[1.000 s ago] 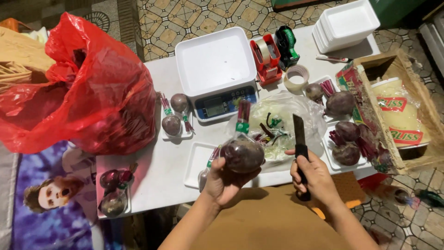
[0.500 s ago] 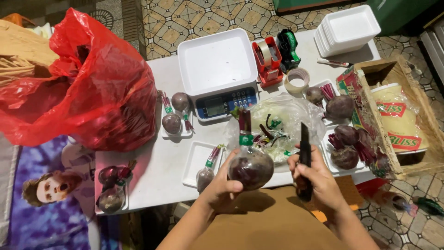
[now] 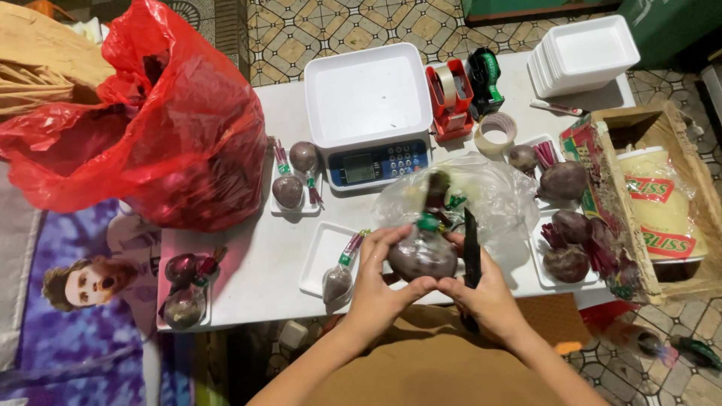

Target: Trimming the stems of beets with a knife and placing them into plastic bags

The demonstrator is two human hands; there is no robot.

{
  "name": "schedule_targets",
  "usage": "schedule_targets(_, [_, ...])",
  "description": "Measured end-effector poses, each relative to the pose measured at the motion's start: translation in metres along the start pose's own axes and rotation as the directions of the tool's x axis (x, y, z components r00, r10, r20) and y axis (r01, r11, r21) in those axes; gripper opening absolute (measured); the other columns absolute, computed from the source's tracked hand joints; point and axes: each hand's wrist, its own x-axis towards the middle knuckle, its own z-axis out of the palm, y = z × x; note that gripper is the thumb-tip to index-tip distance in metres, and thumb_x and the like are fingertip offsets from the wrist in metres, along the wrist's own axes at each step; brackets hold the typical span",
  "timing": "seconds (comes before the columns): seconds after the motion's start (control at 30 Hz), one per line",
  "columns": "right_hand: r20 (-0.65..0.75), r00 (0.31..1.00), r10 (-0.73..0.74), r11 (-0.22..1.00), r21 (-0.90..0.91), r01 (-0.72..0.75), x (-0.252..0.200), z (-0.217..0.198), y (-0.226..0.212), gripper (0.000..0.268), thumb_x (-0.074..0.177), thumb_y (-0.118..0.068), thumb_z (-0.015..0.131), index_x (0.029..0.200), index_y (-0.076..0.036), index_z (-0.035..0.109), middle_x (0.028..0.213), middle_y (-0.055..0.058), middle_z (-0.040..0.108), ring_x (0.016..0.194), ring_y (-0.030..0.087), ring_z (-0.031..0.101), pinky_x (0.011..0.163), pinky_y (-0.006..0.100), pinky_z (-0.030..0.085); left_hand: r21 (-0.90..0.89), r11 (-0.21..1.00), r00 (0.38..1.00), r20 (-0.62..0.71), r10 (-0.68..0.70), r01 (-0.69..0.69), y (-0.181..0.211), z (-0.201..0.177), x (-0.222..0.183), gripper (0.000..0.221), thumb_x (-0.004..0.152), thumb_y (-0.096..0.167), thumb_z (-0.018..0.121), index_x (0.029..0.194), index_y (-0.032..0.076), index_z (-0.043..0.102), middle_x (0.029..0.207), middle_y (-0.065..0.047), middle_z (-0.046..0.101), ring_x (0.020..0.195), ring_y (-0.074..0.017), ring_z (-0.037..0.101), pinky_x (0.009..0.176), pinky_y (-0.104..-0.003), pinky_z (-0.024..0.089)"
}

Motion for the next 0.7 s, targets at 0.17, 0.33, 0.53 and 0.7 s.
schedule_targets(0.17, [0.061,0.997,0.036,0.931,0.362,-0.056,0.005,-0.011,0.017,0.078,0.072,-0.028,0.081,0.137,-0.007,0.043,0.067,0.008,0.048,0.038,0.012,0.038,0.032,0.026,0.027,-0.051,0.999,1.0,-0.022,-0.009,0.008,0.01,-0.007,0.004,0.066,0.084,0.049,0.068,0.141,0.018,0.054,0.13,-0.007,0.06,0.113,-0.0217,0.058,0.088,-0.036,0.054])
schedule_targets(0.33, [0.175,0.985,-0.009,0.845,0.528,-0.086,0.005,-0.016,0.031,0.078,0.073,-0.026,0.082,0.137,-0.01,0.041,0.091,0.016,0.054,0.042,0.012,0.038,0.032,0.022,0.034,-0.377,0.908,0.969,0.225,-0.102,0.183,-0.018,0.0,0.021,0.109,0.07,0.071,0.07,0.154,0.019,0.024,0.155,-0.024,0.034,0.143,-0.0432,0.039,0.11,-0.06,0.044])
schedule_targets(0.53, [0.033,0.997,0.077,0.979,0.185,-0.081,0.007,-0.004,0.006,0.081,0.068,-0.054,0.073,0.132,-0.005,0.061,0.106,0.017,0.072,0.039,0.013,0.051,0.027,0.024,0.04,-0.675,0.404,0.783,0.58,-0.226,0.617,-0.019,0.007,0.016,0.083,0.069,0.055,0.079,0.136,0.011,0.057,0.13,-0.015,0.065,0.114,-0.0308,0.065,0.082,-0.051,0.06])
schedule_targets(0.7, [-0.066,0.977,-0.204,0.978,0.03,0.206,0.008,-0.003,0.001,0.084,0.088,-0.071,0.048,0.145,-0.01,0.046,0.088,0.005,0.048,0.047,0.005,0.039,0.036,0.018,0.03,-0.665,0.614,0.904,0.272,-0.33,0.424,-0.076,0.014,0.009,0.071,0.079,0.039,0.081,0.138,0.007,0.059,0.128,-0.022,0.064,0.117,-0.0344,0.063,0.1,-0.05,0.052])
